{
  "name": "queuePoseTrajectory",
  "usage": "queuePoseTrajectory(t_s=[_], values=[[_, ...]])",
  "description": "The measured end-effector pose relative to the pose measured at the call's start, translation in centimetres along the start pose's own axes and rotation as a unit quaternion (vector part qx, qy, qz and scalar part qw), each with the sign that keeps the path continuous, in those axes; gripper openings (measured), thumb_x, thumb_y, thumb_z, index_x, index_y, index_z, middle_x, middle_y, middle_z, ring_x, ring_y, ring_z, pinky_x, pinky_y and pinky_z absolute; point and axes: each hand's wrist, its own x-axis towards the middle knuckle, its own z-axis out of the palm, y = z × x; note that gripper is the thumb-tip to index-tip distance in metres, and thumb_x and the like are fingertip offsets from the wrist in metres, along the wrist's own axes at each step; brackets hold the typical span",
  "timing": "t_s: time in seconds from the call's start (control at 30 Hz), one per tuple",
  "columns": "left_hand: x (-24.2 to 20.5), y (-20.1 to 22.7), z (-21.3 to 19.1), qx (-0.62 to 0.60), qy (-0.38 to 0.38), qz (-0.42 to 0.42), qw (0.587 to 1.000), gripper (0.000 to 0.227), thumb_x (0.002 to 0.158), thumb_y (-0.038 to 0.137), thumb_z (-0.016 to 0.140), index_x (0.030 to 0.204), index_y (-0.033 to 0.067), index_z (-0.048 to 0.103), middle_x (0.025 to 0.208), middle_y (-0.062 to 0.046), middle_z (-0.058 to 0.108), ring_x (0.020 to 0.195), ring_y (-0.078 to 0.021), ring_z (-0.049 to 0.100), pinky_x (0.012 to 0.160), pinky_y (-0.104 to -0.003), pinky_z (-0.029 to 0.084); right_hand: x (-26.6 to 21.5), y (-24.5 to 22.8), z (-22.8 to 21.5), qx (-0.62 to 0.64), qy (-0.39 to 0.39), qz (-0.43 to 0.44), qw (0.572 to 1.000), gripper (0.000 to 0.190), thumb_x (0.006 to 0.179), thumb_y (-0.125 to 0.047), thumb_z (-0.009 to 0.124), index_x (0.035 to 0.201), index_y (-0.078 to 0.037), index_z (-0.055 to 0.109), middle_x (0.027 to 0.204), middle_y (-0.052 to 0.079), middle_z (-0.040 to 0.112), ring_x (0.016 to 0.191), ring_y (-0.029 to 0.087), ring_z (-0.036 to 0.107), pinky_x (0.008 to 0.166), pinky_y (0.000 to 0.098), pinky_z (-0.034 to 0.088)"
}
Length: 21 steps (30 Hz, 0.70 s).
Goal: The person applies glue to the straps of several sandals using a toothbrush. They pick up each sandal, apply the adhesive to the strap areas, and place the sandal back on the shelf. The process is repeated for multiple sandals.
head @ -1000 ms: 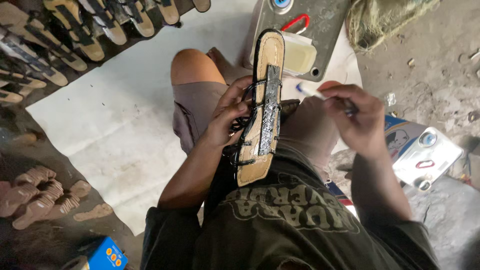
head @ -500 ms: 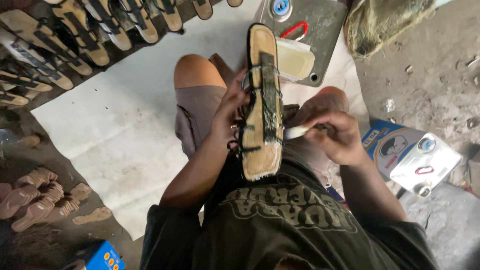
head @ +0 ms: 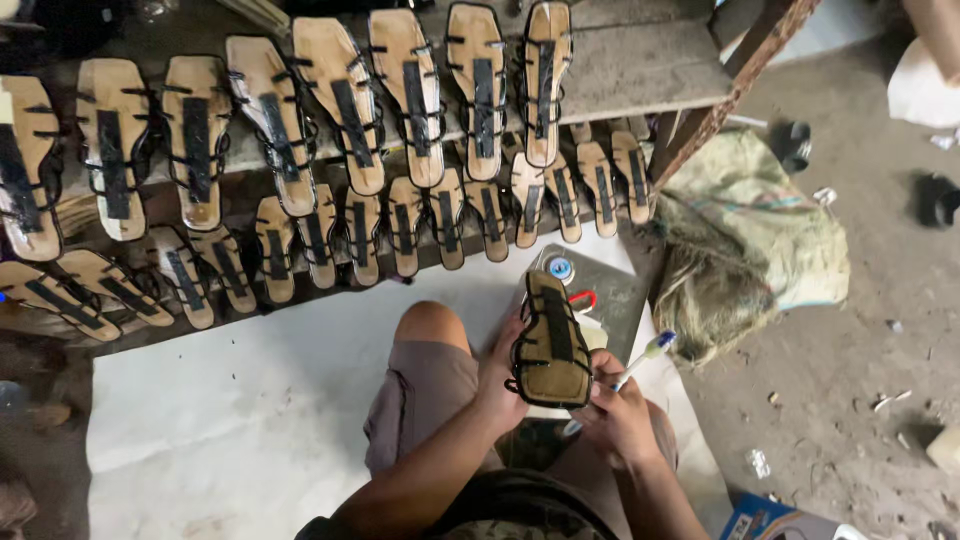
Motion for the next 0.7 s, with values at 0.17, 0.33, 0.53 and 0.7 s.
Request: queuePoseTrajectory(t_s=[0.17,0.33,0.53,0.7], values=[[0.4,-0.4,-1.1,0.016,0.007,-0.022,1.000,0.039,0.108,0.036,0.047,0.132,0.0076,0.058,0.122,-0.005,0.068,0.111,-0.0174,0.067,0.096,-0.036,0.054,0.4,-0.7,2.8,0.091,-0.052,0.022,0.994,0.026,0.089,-0.012,0.068,0.112,-0.009,0.056,0.076,-0.003,0.053,0.046,0.007,0.029,0.049,0.0249,0.028],[-0.3,0.1,-1.8,0.007,-0.005,-0.071,0.997,0.043,0.108,0.040,0.046,0.133,0.0066,0.058,0.125,-0.007,0.066,0.114,-0.0190,0.063,0.096,-0.038,0.050,0.5,-1.7,2.9,0.094,-0.074,0.016,0.993,0.019,0.092,-0.009,0.065,0.107,-0.011,0.053,0.079,-0.002,0.054,0.050,0.007,0.033,0.053,0.0248,0.031],[-2.5,1.5,-2.1,0.178,-0.001,0.049,0.983,0.043,0.096,0.015,0.053,0.137,0.0040,0.049,0.131,-0.009,0.057,0.120,-0.0240,0.053,0.100,-0.041,0.043,0.3,-2.8,2.6,0.082,-0.068,-0.005,0.994,0.019,0.091,-0.008,0.063,0.106,-0.012,0.053,0.078,-0.003,0.053,0.052,0.006,0.034,0.052,0.0246,0.031],[-3.9,2.3,-1.4,0.213,-0.123,0.078,0.966,0.054,0.086,0.008,0.059,0.138,0.0025,0.049,0.137,-0.009,0.059,0.131,-0.0178,0.054,0.112,-0.034,0.040,0.5,-2.4,2.5,0.068,-0.071,-0.020,0.995,0.014,0.096,-0.004,0.061,0.104,-0.011,0.052,0.078,-0.003,0.050,0.053,0.006,0.034,0.055,0.0260,0.031]])
